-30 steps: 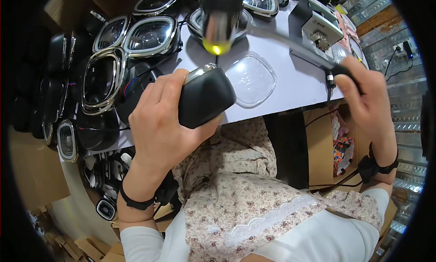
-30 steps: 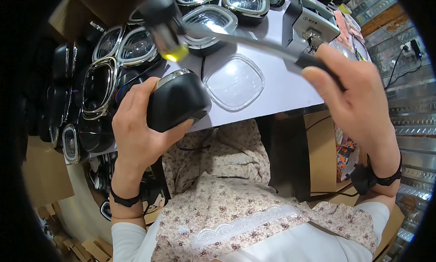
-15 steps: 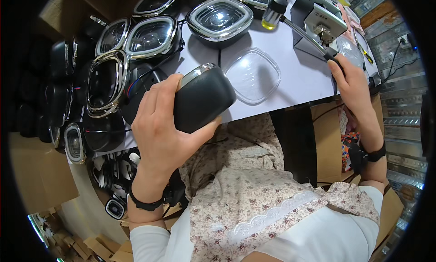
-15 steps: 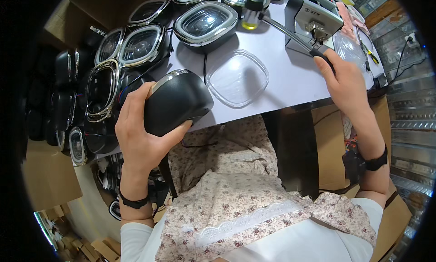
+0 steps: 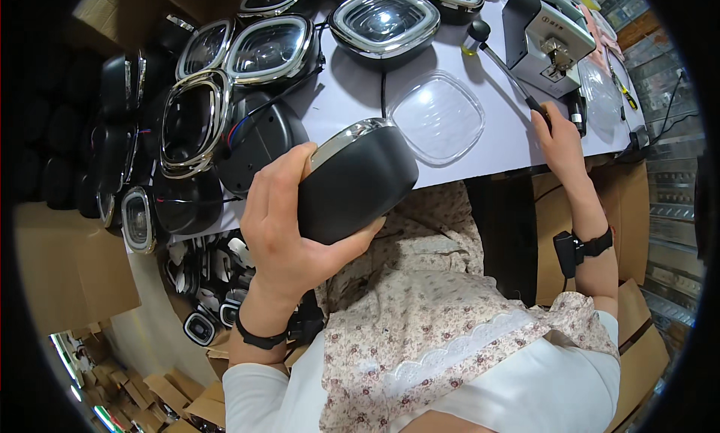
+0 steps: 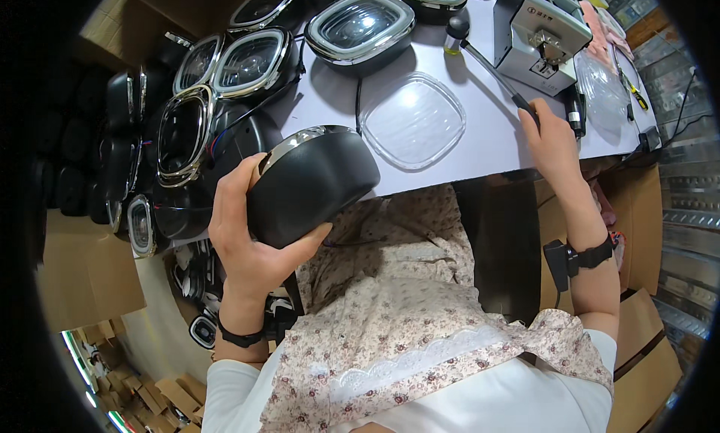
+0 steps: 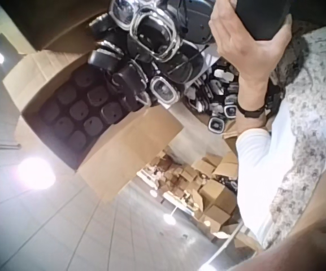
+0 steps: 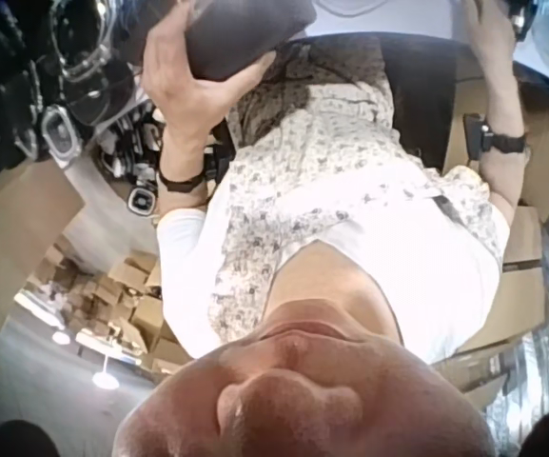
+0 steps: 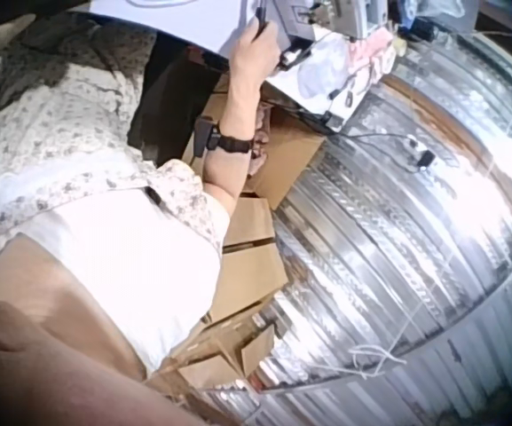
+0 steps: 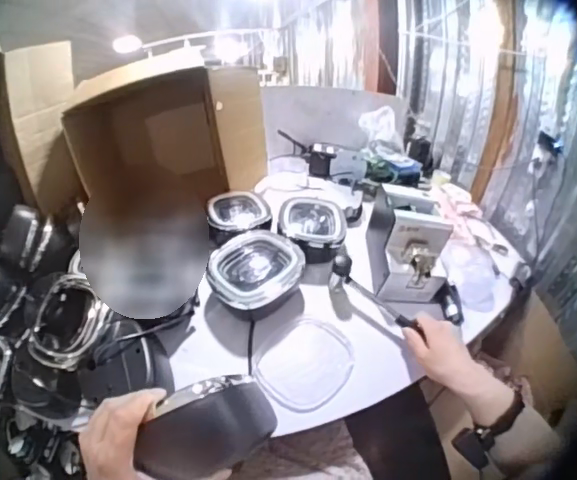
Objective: The recorder is assembling automotive headlights by fitting components together and tapping them into place with a rubber mallet.
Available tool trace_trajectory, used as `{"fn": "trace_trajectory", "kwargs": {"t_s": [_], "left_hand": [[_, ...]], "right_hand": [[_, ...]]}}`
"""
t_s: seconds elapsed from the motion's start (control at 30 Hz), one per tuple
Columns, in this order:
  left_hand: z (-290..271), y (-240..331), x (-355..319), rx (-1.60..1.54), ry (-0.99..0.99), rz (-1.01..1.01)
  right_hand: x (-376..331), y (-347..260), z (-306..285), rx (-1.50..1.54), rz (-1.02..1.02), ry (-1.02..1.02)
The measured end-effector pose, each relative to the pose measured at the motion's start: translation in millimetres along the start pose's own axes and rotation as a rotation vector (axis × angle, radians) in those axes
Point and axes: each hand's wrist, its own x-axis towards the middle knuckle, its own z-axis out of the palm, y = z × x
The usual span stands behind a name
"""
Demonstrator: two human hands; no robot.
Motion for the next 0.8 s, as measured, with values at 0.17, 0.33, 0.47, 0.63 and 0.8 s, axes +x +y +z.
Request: {"fn": "trace_trajectory", "kwargs": {"t_s": [0.17, 0.33, 0.47, 0.63, 0.8], "left_hand": [[-2.3, 1.8, -5.4, -0.144, -0.022, -0.092], [-6.6, -0.7, 6.7, -0.054, -0.050, -0.084], [-6.0, -4.4, 26.4, 0.022, -0.078, -0.072], [-10.5, -5.4, 35.6, 0.071, -0.140, -0.085], [-8.4, -7.8, 40.3, 0.033, -0.127, -0.090]], "right_hand": [[7.0, -1.1, 7.8, -0.095, -0.029, 0.035], [10.5, 2.8, 2.3, 0.135, 0.012, 0.001], [-14.7, -63.8, -51.1, 0.290, -0.058, -0.080], [-19.0, -133.9, -105.8, 0.123, -0.501, -0.078], [-14.4, -148.8, -99.6, 0.082, -0.540, 0.030]]}}
